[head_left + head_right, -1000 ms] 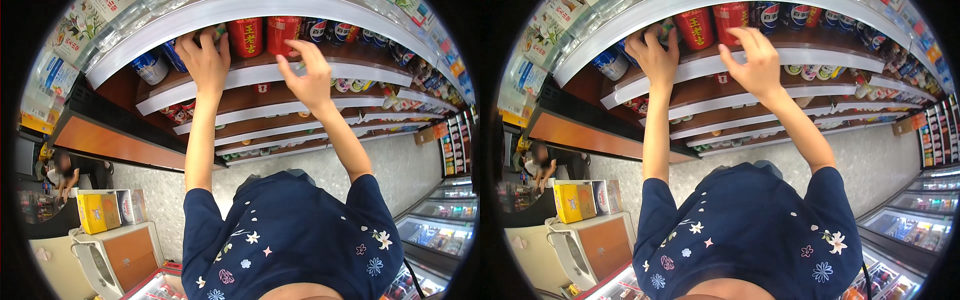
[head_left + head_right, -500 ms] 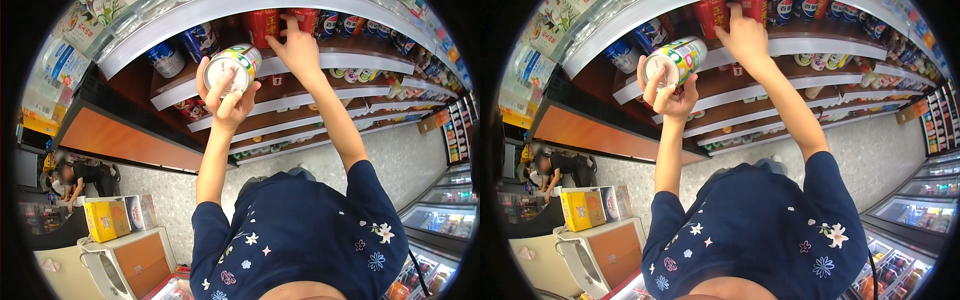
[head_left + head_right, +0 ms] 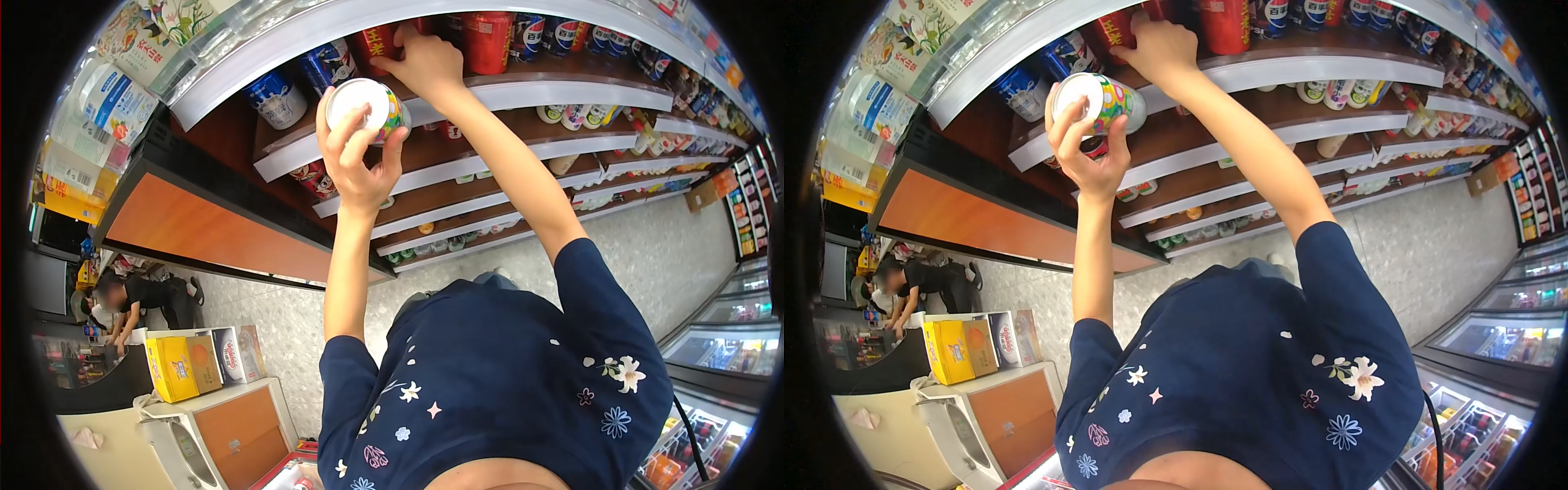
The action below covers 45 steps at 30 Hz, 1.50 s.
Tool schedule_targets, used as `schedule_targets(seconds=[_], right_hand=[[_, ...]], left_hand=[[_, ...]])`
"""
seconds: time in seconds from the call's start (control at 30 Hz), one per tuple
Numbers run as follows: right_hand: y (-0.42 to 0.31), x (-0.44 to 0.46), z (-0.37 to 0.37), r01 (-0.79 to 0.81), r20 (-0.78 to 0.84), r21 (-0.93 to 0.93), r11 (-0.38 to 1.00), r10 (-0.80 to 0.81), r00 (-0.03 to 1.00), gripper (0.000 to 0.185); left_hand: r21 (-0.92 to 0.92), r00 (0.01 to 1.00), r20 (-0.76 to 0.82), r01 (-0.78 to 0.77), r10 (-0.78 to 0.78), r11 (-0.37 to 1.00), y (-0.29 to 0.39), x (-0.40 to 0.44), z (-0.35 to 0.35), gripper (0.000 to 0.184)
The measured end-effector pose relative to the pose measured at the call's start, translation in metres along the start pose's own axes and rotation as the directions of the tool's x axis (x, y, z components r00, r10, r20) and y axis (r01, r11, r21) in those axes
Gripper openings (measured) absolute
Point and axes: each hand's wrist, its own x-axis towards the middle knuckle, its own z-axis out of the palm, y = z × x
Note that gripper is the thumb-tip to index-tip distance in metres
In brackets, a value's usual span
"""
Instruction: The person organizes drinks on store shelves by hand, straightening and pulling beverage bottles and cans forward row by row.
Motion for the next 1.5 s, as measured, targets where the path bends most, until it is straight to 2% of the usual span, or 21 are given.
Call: schedule_targets(seconds=[0.03, 0.13, 0.17, 0.2, 0.27, 0.3, 0.37, 0.47, 0.57, 0.7, 0.8, 0.93, 1.0, 1.07, 1.23, 1.37, 1.47, 1.5], right_hand=[[0.000, -0.004, -0.007, -0.005, -0.016, 0.127, 0.992, 0.007, 1.000, 0.041], [-0.001, -0.034, -0.055, 0.066, -0.157, 0.402, 0.913, -0.002, 0.988, 0.024], [-0.010, -0.049, -0.084, 0.026, -0.052, 0.660, 0.751, 0.011, 0.999, 0.019], [-0.019, -0.065, -0.114, -0.046, 0.058, 0.851, 0.523, -0.007, 0.998, 0.014], [-0.024, -0.091, -0.152, 0.119, -0.014, 0.952, 0.282, -0.348, 0.937, 0.015], [-0.033, -0.096, -0.170, 0.267, -0.152, 0.947, 0.178, -0.483, 0.862, 0.009], [-0.049, -0.103, -0.197, 0.497, -0.362, 0.865, 0.069, -0.600, 0.713, 0.006], [-0.066, -0.117, -0.216, 0.661, -0.517, 0.745, 0.090, -0.550, 0.656, 0.013], [-0.059, -0.115, -0.221, 0.730, -0.557, 0.658, 0.185, -0.534, 0.637, 0.013], [-0.047, -0.116, -0.229, 0.761, -0.552, 0.591, 0.268, -0.554, 0.624, 0.014], [-0.041, -0.119, -0.232, 0.769, -0.545, 0.566, 0.297, -0.564, 0.620, 0.014], [-0.044, -0.124, -0.238, 0.771, -0.526, 0.544, 0.333, -0.580, 0.622, 0.015], [-0.044, -0.128, -0.238, 0.756, -0.507, 0.539, 0.373, -0.572, 0.644, 0.015], [-0.045, -0.132, -0.239, 0.748, -0.487, 0.530, 0.400, -0.579, 0.654, 0.015], [-0.042, -0.136, -0.241, 0.746, -0.428, 0.484, 0.458, -0.619, 0.658, 0.016], [-0.026, -0.134, -0.235, 0.742, -0.348, 0.379, 0.552, -0.658, 0.668, 0.017], [-0.019, -0.134, -0.228, 0.733, -0.297, 0.337, 0.590, -0.673, 0.678, 0.018], [-0.016, -0.135, -0.227, 0.725, -0.279, 0.341, 0.599, -0.672, 0.686, 0.018]], left_hand=[[-0.002, 1.000, 0.004, -0.003, 0.003, 1.000, -0.002, 0.003, 0.001, 0.049], [-0.023, 1.000, 0.013, 0.005, -0.005, 1.000, -0.005, 0.015, 0.005, 0.049], [-0.025, 1.000, 0.018, 0.000, 0.001, 1.000, -0.007, 0.019, 0.007, 0.049], [-0.030, 1.000, 0.025, -0.003, 0.004, 1.000, -0.010, 0.022, 0.010, 0.049], [-0.040, 0.999, 0.031, -0.031, 0.033, 0.999, -0.016, 0.026, 0.023, 0.047], [-0.034, 0.998, 0.046, -0.046, 0.048, 0.998, -0.018, 0.028, 0.032, 0.047], [-0.014, 0.994, 0.082, -0.074, 0.075, 0.997, -0.018, 0.034, 0.048, 0.046], [0.000, 0.990, 0.085, -0.112, 0.112, 0.994, -0.019, 0.042, 0.072, 0.044], [-0.026, 0.995, 0.092, -0.026, 0.029, 0.999, -0.019, 0.046, 0.088, 0.040], [-0.034, 0.991, 0.070, 0.118, -0.115, 0.992, -0.019, 0.048, 0.101, 0.036], [0.011, 0.992, 0.061, 0.112, -0.112, 0.994, -0.030, 0.047, 0.109, 0.037], [-0.016, 0.994, -0.011, 0.104, -0.104, 0.994, -0.031, 0.054, 0.117, 0.038], [-0.038, 0.965, 0.060, 0.256, -0.254, 0.966, -0.036, 0.052, 0.118, 0.040], [0.027, 0.973, 0.112, 0.201, -0.203, 0.979, -0.047, 0.043, 0.124, 0.043], [0.076, 0.980, 0.115, 0.154, -0.162, 0.985, -0.053, 0.041, 0.128, 0.049], [0.185, 0.993, 0.104, 0.038, -0.058, 0.982, -0.048, 0.040, 0.129, 0.057], [0.283, 0.998, 0.062, -0.016, -0.002, 0.959, -0.045, 0.037, 0.125, 0.051], [0.258, 0.998, 0.055, -0.012, -0.002, 0.966, -0.044, 0.034, 0.124, 0.050]])
